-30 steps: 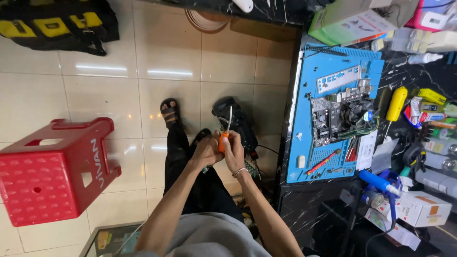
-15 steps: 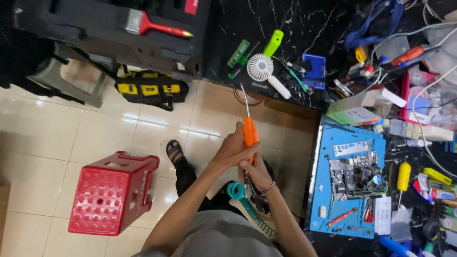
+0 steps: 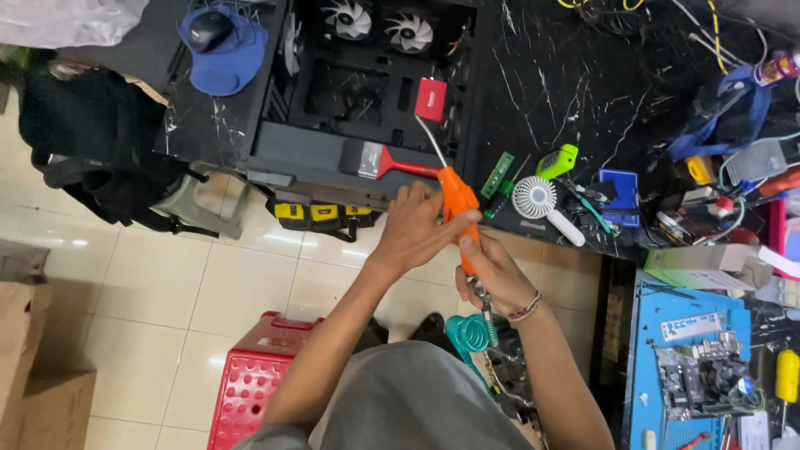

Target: Cleaning the interior of a computer case using a brush and an air blower to remove dust from components.

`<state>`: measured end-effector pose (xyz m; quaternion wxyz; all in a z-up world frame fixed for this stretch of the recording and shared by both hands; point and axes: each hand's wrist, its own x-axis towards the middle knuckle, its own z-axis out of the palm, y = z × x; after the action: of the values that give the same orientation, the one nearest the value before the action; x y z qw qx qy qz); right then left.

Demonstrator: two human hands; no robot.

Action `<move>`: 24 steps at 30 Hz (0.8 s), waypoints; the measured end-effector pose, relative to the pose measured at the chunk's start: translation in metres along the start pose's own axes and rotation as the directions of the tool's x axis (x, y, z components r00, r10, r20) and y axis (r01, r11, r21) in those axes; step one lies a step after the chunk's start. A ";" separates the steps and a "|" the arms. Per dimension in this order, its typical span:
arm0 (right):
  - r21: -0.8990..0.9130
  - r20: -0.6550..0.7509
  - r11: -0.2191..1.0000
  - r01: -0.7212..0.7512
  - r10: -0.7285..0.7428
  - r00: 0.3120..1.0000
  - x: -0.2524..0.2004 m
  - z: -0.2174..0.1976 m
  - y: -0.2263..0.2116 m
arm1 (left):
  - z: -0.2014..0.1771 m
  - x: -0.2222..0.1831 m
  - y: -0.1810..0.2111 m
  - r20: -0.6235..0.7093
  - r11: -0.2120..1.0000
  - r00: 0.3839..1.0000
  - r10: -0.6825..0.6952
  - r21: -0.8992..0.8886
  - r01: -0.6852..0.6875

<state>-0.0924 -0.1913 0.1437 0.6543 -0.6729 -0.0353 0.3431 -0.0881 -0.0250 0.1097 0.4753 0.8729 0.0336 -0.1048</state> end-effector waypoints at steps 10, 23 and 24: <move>-0.343 -0.010 0.925 -0.164 0.171 0.985 0.114 -0.044 -0.069 | -0.029 0.067 -0.113 -0.209 0.842 0.950 0.230 0.532 -0.087; -0.558 0.091 0.821 -0.122 0.207 0.974 0.290 -0.043 -0.084 | -0.079 0.090 -0.149 -0.185 0.892 0.962 0.201 0.440 -0.102; -0.547 0.066 0.824 -0.149 0.219 0.973 0.296 -0.043 -0.083 | -0.088 0.089 -0.152 -0.281 0.935 0.930 0.238 0.324 -0.142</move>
<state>0.1884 -0.0693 0.0918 0.3992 -0.8067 -0.1063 0.4226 -0.0122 0.1277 0.0122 0.3347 0.9390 0.0073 0.0793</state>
